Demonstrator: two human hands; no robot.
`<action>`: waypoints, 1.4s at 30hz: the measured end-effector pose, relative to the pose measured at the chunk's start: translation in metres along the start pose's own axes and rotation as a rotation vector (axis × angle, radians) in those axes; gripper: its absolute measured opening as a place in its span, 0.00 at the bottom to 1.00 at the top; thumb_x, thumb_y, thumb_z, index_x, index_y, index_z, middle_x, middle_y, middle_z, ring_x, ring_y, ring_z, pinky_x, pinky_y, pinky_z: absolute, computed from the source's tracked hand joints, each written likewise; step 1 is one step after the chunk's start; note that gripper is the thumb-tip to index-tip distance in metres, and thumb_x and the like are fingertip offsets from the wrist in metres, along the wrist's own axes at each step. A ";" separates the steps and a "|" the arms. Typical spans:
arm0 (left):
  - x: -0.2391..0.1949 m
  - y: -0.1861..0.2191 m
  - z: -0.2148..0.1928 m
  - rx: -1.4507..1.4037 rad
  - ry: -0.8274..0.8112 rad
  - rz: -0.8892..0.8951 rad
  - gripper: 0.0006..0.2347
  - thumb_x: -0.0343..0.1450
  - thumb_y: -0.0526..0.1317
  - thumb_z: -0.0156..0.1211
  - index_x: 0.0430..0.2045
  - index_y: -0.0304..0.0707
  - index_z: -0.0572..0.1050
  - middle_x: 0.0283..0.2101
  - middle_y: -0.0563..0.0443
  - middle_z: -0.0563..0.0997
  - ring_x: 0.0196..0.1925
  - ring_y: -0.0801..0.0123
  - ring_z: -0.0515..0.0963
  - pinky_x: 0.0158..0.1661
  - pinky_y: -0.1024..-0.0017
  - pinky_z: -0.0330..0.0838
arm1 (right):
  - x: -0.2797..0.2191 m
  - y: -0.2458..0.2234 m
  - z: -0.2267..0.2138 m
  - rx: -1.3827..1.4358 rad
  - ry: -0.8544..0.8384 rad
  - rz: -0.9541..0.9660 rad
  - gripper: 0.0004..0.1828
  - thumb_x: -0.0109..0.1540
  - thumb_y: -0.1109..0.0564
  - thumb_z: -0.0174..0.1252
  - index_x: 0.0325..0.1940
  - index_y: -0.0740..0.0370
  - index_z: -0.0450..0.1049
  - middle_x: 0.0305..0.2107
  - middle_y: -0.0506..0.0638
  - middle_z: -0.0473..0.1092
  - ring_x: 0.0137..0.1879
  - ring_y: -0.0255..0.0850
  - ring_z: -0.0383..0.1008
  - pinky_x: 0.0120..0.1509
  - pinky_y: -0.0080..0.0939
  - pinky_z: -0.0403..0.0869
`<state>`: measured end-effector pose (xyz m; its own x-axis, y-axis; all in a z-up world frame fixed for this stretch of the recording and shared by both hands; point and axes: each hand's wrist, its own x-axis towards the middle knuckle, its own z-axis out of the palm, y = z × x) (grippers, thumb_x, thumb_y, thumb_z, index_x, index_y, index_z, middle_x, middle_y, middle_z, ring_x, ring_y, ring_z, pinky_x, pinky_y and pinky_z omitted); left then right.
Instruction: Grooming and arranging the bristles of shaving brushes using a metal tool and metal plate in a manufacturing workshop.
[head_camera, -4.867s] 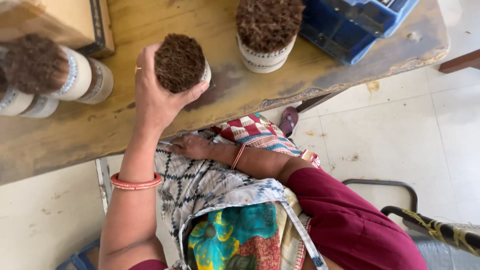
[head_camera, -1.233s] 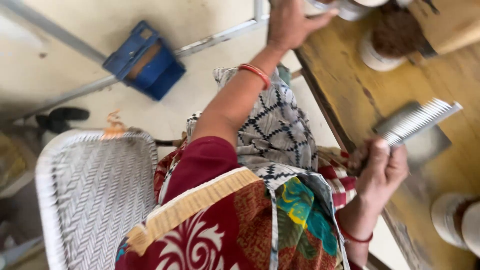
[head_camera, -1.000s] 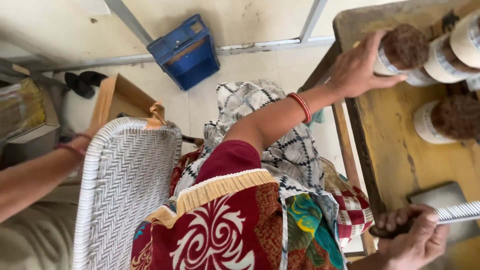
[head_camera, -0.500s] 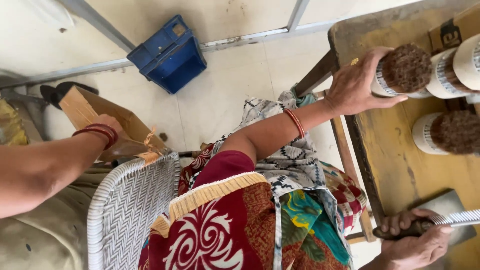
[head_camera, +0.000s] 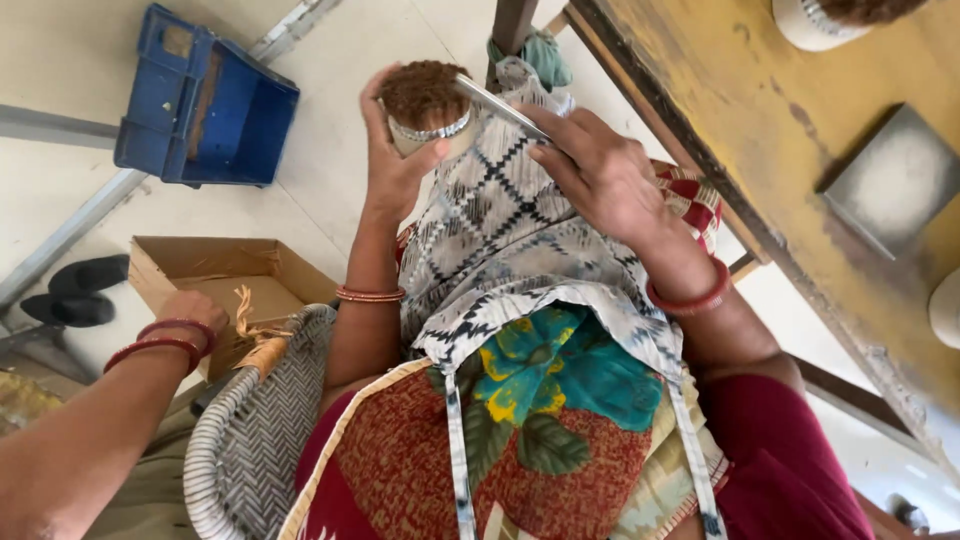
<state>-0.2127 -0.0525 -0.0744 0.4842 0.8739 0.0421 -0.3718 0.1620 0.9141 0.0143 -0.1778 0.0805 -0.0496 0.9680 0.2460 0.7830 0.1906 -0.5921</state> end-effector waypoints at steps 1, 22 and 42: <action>-0.005 0.004 -0.003 -0.012 -0.002 0.038 0.42 0.65 0.42 0.79 0.70 0.43 0.53 0.67 0.41 0.68 0.68 0.54 0.73 0.67 0.59 0.76 | 0.011 0.004 0.013 -0.083 0.006 -0.109 0.22 0.71 0.58 0.61 0.70 0.60 0.70 0.31 0.53 0.67 0.30 0.44 0.70 0.33 0.45 0.70; -0.005 -0.045 -0.077 -0.450 0.260 0.030 0.35 0.73 0.42 0.71 0.70 0.35 0.53 0.63 0.39 0.70 0.59 0.55 0.77 0.56 0.59 0.81 | 0.084 0.019 0.120 -0.258 -0.003 -0.351 0.21 0.70 0.57 0.63 0.67 0.58 0.71 0.30 0.48 0.65 0.28 0.39 0.70 0.30 0.41 0.72; -0.009 -0.027 -0.083 -0.265 0.376 0.067 0.33 0.66 0.45 0.68 0.61 0.48 0.51 0.57 0.42 0.65 0.54 0.59 0.74 0.42 0.65 0.79 | 0.098 0.047 0.214 -0.168 -0.221 -0.110 0.16 0.73 0.44 0.52 0.41 0.59 0.68 0.25 0.52 0.66 0.22 0.45 0.70 0.21 0.47 0.67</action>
<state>-0.2729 -0.0266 -0.1326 0.1498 0.9841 -0.0959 -0.6057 0.1680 0.7777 -0.0862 -0.0394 -0.0878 -0.2598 0.9585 0.1176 0.8562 0.2849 -0.4311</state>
